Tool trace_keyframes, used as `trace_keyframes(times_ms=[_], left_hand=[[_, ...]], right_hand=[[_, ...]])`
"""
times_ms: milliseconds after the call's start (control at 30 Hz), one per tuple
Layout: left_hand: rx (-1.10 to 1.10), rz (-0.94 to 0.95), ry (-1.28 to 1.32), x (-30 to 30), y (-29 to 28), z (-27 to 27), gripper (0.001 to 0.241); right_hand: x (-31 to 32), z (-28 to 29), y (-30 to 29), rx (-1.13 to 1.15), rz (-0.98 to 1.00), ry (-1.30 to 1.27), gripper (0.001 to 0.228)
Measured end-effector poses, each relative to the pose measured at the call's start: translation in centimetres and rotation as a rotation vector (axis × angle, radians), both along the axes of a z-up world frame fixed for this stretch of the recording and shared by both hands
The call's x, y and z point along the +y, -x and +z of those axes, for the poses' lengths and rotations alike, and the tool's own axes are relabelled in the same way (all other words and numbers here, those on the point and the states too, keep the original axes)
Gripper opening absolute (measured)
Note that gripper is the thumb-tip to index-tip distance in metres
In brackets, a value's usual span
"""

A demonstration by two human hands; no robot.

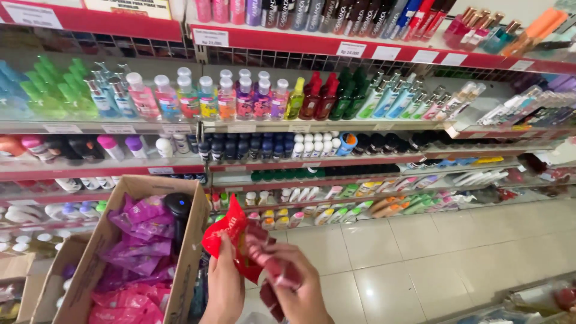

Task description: The recorder is restocking air freshener sachets on a retail display shelf in a grocery store.

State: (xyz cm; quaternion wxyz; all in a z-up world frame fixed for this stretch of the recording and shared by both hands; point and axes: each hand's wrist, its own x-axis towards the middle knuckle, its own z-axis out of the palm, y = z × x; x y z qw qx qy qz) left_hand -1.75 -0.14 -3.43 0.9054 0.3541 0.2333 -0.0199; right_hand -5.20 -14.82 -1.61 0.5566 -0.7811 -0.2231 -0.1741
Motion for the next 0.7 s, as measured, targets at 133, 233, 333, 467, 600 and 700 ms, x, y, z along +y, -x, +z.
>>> trace_keyframes(times_ms=[133,233,333,467,600,700], left_hand=[[0.030,-0.193,-0.278,2.0,1.2,-3.3,0.054],[-0.262,-0.526,-0.408,3.1,3.0,-7.8,0.060],[-0.069,-0.696,-0.207,4.8,2.9,-7.1,0.064],[0.105,-0.472,0.349,7.4,3.3,0.8,0.063],[0.021,-0.257,0.465,8.0,3.0,6.9,0.068],[0.006,-0.160,0.450,7.8,3.9,4.1,0.064]], right_hand=[[2.3,1.6,0.4,0.238,-0.190,-0.393,0.038],[4.5,2.9,1.5,0.085,-0.057,-0.053,0.057],[5.3,0.5,1.7,-0.035,-0.111,0.001,0.056],[3.2,-5.9,1.7,0.230,-0.274,-0.346,0.046],[3.3,-7.0,2.7,0.587,-0.450,-1.023,0.038],[5.7,-3.0,5.5,0.275,-0.334,-0.726,0.046]])
